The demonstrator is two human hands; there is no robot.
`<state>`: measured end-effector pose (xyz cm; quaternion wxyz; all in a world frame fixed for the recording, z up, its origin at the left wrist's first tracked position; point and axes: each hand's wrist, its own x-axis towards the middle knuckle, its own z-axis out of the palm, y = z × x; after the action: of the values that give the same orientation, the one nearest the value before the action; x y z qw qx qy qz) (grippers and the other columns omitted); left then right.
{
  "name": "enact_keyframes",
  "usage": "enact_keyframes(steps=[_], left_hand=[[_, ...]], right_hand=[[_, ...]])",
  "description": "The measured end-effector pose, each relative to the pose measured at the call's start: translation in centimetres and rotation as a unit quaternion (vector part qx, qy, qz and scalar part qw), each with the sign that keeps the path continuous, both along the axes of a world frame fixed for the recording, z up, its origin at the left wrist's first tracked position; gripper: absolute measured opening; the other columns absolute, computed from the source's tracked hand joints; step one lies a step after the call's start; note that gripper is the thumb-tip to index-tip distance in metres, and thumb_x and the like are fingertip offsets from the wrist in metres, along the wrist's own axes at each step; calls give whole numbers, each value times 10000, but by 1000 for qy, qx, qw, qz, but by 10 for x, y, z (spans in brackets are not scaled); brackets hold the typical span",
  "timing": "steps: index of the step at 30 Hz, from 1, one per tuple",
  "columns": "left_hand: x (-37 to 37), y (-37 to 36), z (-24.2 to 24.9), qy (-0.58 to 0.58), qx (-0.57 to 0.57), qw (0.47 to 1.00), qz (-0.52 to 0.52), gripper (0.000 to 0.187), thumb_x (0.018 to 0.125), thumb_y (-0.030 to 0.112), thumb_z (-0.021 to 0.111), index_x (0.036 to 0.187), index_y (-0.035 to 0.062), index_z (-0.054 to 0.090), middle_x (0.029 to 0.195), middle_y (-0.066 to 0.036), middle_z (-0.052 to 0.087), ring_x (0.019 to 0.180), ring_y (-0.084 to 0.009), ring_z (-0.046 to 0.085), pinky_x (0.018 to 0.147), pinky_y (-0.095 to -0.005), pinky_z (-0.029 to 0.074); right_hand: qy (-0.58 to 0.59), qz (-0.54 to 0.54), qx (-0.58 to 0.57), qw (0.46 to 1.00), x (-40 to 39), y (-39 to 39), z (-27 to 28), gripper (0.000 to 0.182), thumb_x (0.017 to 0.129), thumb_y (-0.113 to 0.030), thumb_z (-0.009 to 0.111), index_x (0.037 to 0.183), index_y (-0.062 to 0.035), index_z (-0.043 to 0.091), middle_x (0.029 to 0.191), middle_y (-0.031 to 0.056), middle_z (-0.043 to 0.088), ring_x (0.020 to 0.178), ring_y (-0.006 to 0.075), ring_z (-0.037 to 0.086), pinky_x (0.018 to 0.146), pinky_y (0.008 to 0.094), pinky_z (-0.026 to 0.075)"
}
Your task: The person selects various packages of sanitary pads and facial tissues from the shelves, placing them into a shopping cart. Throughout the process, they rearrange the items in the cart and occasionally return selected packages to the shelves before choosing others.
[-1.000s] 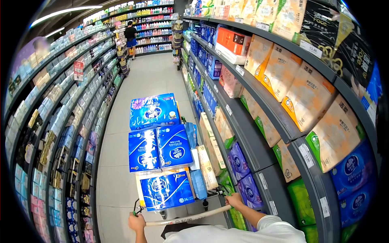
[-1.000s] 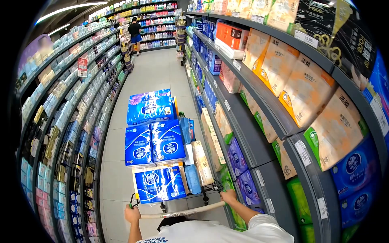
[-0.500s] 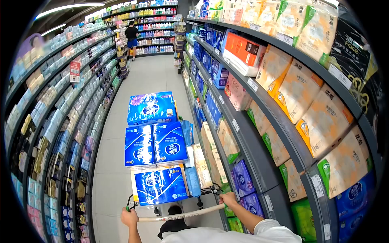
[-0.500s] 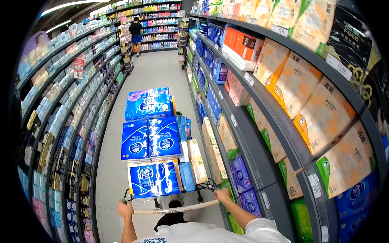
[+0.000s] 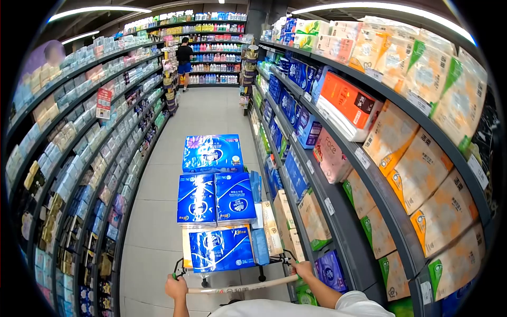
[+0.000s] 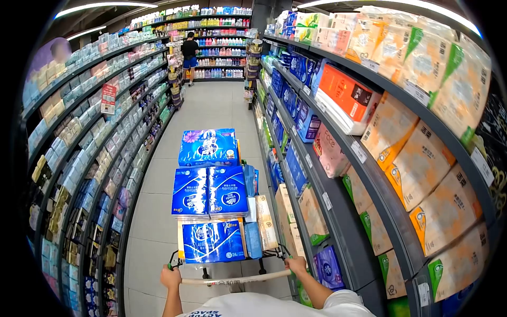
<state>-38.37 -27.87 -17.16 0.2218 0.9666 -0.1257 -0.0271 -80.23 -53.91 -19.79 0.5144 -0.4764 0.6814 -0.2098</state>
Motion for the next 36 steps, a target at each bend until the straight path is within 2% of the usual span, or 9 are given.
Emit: enact_keyframes(steps=[4,6,13,18,25,28,30,31,36], left_hand=[[25,-41,3,17,-2,1000,-15,251,723,179,655,919,25,631,814,-200,683,771,-393,667,671,-492,516],[40,-60,5,18,5,999,-25,264,729,180,654,939,22,631,835,-203,687,786,-391,670,682,-488,520],[88,-136,7,53,3,998,-46,286,739,169,643,972,3,633,901,-221,686,843,-394,668,737,-482,525],[124,-194,3,50,16,998,-43,267,750,187,642,957,18,634,922,-207,689,873,-380,667,758,-475,524],[172,-271,8,45,40,996,-59,264,757,224,656,952,46,644,932,-177,696,885,-365,670,752,-463,527],[206,-315,11,30,35,997,-59,267,757,236,664,940,44,646,924,-172,694,884,-366,667,755,-468,525],[217,-335,8,38,45,997,-48,273,754,240,666,941,42,650,906,-174,691,886,-363,664,761,-464,524],[225,-346,6,28,39,998,-44,266,749,236,668,926,38,656,889,-179,690,891,-358,663,766,-458,524],[259,-392,8,7,64,995,-71,256,757,238,653,907,31,663,883,-184,689,893,-361,663,771,-459,522]], right_hand=[[32,5,-26,999,23,-44,-12,222,688,-186,718,650,30,684,613,125,672,541,209,667,563,332,545],[144,77,-119,979,31,-69,-25,262,743,-191,700,607,33,683,578,130,660,518,192,650,541,335,519],[258,57,-175,948,78,-155,-45,306,726,-259,720,572,3,690,586,148,664,561,239,677,595,364,532],[322,71,-105,938,134,-188,28,406,731,-285,710,965,46,688,1002,256,679,952,384,669,824,447,532],[293,88,-117,945,183,-252,41,353,741,-235,613,965,28,688,1034,257,666,993,402,642,869,457,512],[275,123,-119,946,203,-302,15,367,724,-244,644,896,79,672,922,278,673,888,402,668,778,443,527],[235,134,-77,959,213,-322,14,430,735,-312,682,937,68,681,997,286,664,943,402,654,845,447,511],[175,102,-56,978,214,-342,-18,426,722,-309,700,905,75,685,977,292,665,925,410,656,829,447,514],[150,96,-33,983,243,-389,-30,449,725,-308,693,905,103,675,931,316,659,916,416,657,826,452,509]])
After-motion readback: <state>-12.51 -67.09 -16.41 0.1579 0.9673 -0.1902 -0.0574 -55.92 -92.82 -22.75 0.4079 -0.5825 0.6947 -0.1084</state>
